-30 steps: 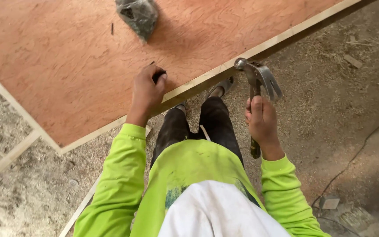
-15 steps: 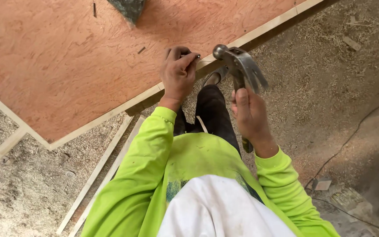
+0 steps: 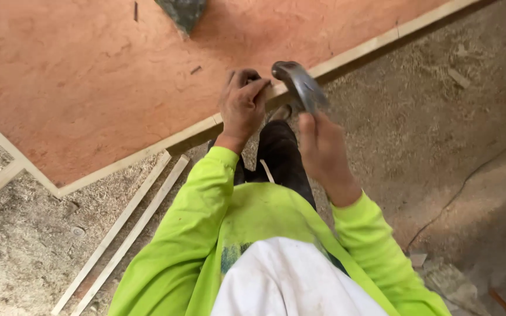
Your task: Hammering small nails into a plywood board to secure it to a frame.
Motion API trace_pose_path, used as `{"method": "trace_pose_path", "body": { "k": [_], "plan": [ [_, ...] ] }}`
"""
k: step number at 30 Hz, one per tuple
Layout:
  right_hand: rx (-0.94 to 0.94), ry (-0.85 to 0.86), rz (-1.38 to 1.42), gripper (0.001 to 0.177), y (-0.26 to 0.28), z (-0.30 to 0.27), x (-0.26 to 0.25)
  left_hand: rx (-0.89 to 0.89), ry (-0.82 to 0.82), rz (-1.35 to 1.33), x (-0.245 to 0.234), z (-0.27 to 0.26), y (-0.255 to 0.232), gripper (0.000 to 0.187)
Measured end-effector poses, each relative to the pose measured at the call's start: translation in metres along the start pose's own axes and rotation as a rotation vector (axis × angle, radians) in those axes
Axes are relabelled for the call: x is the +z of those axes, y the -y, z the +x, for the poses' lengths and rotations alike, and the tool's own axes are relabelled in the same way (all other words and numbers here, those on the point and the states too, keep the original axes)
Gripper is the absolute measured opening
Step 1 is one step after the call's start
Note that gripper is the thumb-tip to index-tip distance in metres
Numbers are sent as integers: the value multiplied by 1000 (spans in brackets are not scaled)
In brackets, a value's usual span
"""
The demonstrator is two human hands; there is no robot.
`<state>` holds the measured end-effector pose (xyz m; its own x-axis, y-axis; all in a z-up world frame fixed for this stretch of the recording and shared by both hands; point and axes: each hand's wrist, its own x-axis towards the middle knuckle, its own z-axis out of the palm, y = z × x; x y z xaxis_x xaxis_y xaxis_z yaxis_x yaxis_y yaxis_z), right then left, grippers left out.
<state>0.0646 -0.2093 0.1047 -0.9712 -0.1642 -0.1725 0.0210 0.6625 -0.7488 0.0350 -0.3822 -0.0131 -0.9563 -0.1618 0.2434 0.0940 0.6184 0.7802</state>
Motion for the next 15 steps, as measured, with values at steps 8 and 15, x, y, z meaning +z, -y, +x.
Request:
{"method": "trace_pose_path", "body": {
  "k": [8,15],
  "plan": [
    [-10,-56,252,32,-70,-28,34,-111,-245,153,-69,19,41,25],
    [-147,-78,247,29,-61,-22,33,-157,-105,261,-71,12,67,8]
  ]
}}
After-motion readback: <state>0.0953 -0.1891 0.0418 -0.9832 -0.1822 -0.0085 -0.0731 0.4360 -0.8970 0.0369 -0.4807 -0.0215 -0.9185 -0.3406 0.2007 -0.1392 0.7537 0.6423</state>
